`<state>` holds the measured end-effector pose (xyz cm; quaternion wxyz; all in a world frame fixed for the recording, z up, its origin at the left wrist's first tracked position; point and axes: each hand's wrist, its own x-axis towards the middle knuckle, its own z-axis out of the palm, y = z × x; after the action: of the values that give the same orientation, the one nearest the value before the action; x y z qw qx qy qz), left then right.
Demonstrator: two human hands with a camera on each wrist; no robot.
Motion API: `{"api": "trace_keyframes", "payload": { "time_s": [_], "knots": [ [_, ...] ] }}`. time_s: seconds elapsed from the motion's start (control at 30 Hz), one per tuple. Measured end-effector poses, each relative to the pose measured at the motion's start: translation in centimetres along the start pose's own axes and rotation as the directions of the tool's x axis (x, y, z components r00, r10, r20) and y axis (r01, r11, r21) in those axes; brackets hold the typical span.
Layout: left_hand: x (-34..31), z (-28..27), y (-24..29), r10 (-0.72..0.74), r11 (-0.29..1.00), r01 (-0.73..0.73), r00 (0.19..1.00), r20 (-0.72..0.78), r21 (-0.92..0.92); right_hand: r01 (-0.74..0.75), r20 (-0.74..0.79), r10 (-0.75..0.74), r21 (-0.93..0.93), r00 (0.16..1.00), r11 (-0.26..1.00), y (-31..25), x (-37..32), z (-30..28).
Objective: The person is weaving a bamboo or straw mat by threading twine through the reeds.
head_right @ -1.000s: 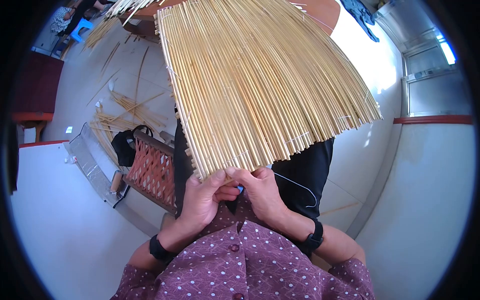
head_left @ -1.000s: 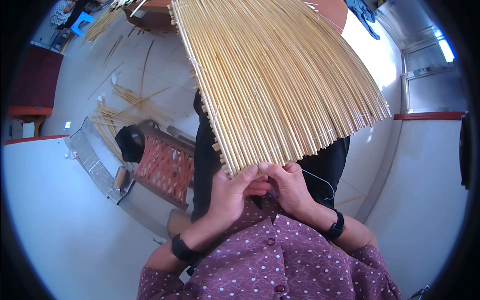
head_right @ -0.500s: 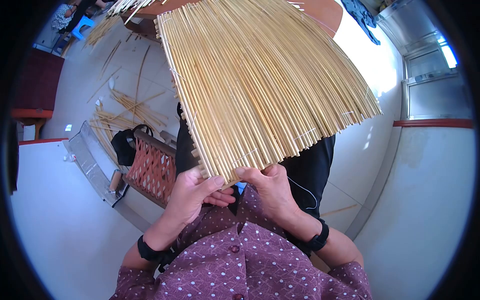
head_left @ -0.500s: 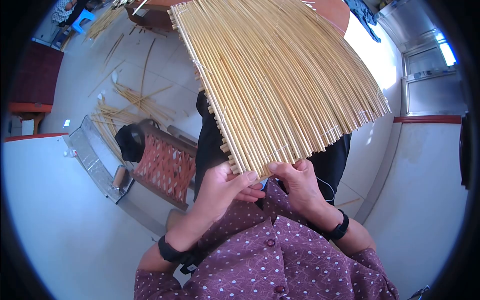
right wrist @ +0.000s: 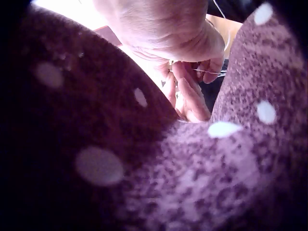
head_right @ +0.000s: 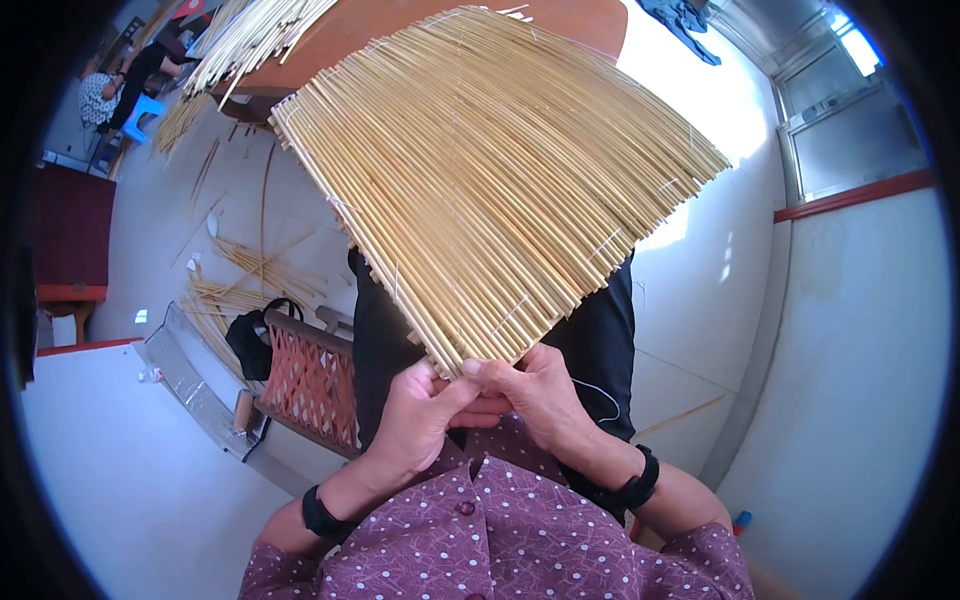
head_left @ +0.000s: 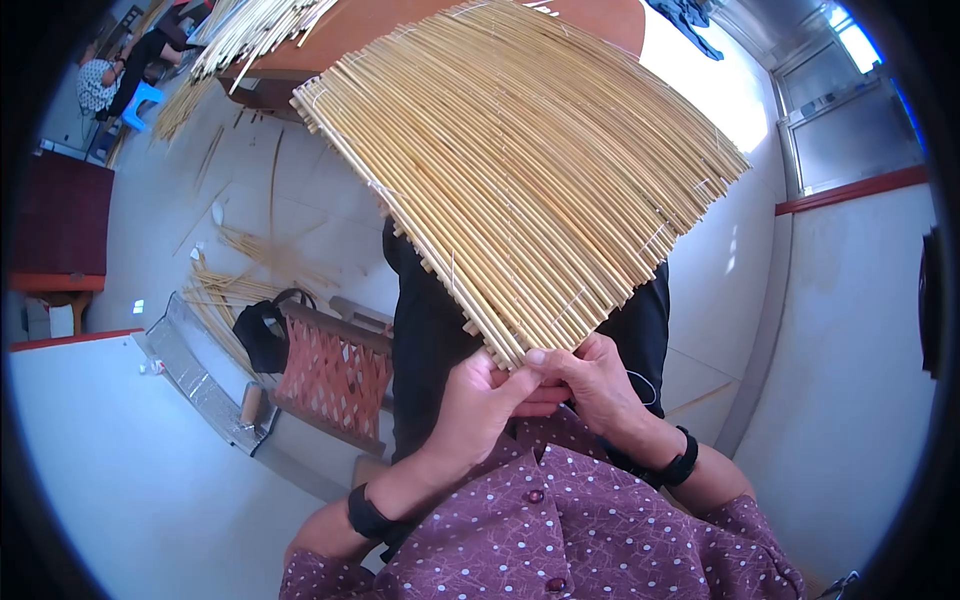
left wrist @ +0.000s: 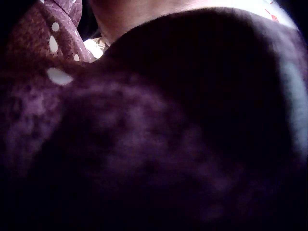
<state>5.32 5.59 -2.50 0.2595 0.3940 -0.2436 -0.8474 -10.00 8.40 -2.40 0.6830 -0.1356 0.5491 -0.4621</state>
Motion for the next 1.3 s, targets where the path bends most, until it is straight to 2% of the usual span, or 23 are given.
{"api": "trace_keyframes", "payload": {
  "time_s": [0.1, 0.2, 0.37, 0.53, 0.63, 0.7, 0.8, 0.83, 0.87, 0.93, 1.0, 1.1, 1.2, 1.3],
  "knots": [
    [-0.3, 0.0, 0.2, -0.083, 0.995, 0.081, 0.996, 0.035, 0.057, -0.052, 0.001, 0.052, -0.057, 0.999, 0.997, -0.4, -0.4, -0.6],
    [0.0, -0.6, -0.3, -0.126, 0.985, 0.119, 0.990, 0.058, 0.123, -0.007, 0.010, 0.008, -0.086, 1.000, 0.996, -0.1, -0.5, -0.8],
    [0.0, 0.8, -0.7, -0.125, 0.986, 0.124, 0.992, 0.000, 0.110, 0.033, -0.007, -0.033, -0.096, 0.999, 0.995, -0.3, -0.7, -1.1],
    [0.2, -0.7, -1.3, -0.088, 0.985, 0.090, 0.996, -0.020, 0.144, 0.021, -0.005, -0.021, -0.132, 1.000, 0.991, 0.6, 0.3, -0.8],
    [0.4, -1.2, -1.3, -0.114, 0.972, 0.109, 0.993, 0.010, 0.207, 0.025, -0.018, -0.028, -0.153, 0.999, 0.988, 0.3, 0.1, -0.7],
    [0.3, -2.2, -0.7, -0.173, 0.925, 0.121, 0.978, 0.115, 0.360, 0.018, -0.033, -0.023, -0.161, 0.999, 0.987, 0.2, -0.3, -0.5],
    [0.3, -3.9, 1.0, -0.152, 0.931, 0.117, 0.985, 0.076, 0.346, 0.054, -0.045, -0.063, -0.176, 0.997, 0.983, 0.1, -0.3, -0.1],
    [0.6, -4.3, 1.6, -0.116, 0.963, 0.088, 0.988, 0.098, 0.254, 0.070, -0.024, -0.074, -0.163, 0.997, 0.984, 0.1, -0.3, 0.0],
    [0.9, -4.3, 1.9, -0.128, 0.963, 0.100, 0.987, 0.097, 0.251, 0.075, -0.009, -0.077, -0.150, 0.997, 0.986, -0.2, -0.4, 0.0],
    [2.0, -4.3, 1.9, -0.133, 0.991, 0.135, 0.987, 0.093, -0.014, 0.071, -0.008, -0.073, -0.135, 0.997, 0.988, -0.3, -0.4, -0.1],
    [3.1, -3.2, 1.6, -0.120, 0.993, 0.119, 0.990, 0.075, 0.015, 0.075, -0.011, -0.076, -0.126, 0.997, 0.989, -0.6, -0.5, -0.6],
    [3.4, -2.4, 1.2, 0.004, 1.000, -0.004, 0.998, -0.067, 0.004, 0.046, 0.020, -0.043, -0.158, 0.999, 0.986, 0.2, -0.5, -0.5],
    [3.8, -3.4, 1.1, -0.068, 0.995, 0.071, 0.997, -0.037, 0.069, 0.065, 0.021, -0.063, -0.137, 0.998, 0.988, 0.1, -0.6, -0.4],
    [4.3, -3.3, 0.9, -0.059, 0.993, 0.063, 0.997, -0.041, 0.101, 0.086, -0.003, -0.088, -0.131, 0.996, 0.988, 0.6, -0.4, -0.7]
  ]
}}
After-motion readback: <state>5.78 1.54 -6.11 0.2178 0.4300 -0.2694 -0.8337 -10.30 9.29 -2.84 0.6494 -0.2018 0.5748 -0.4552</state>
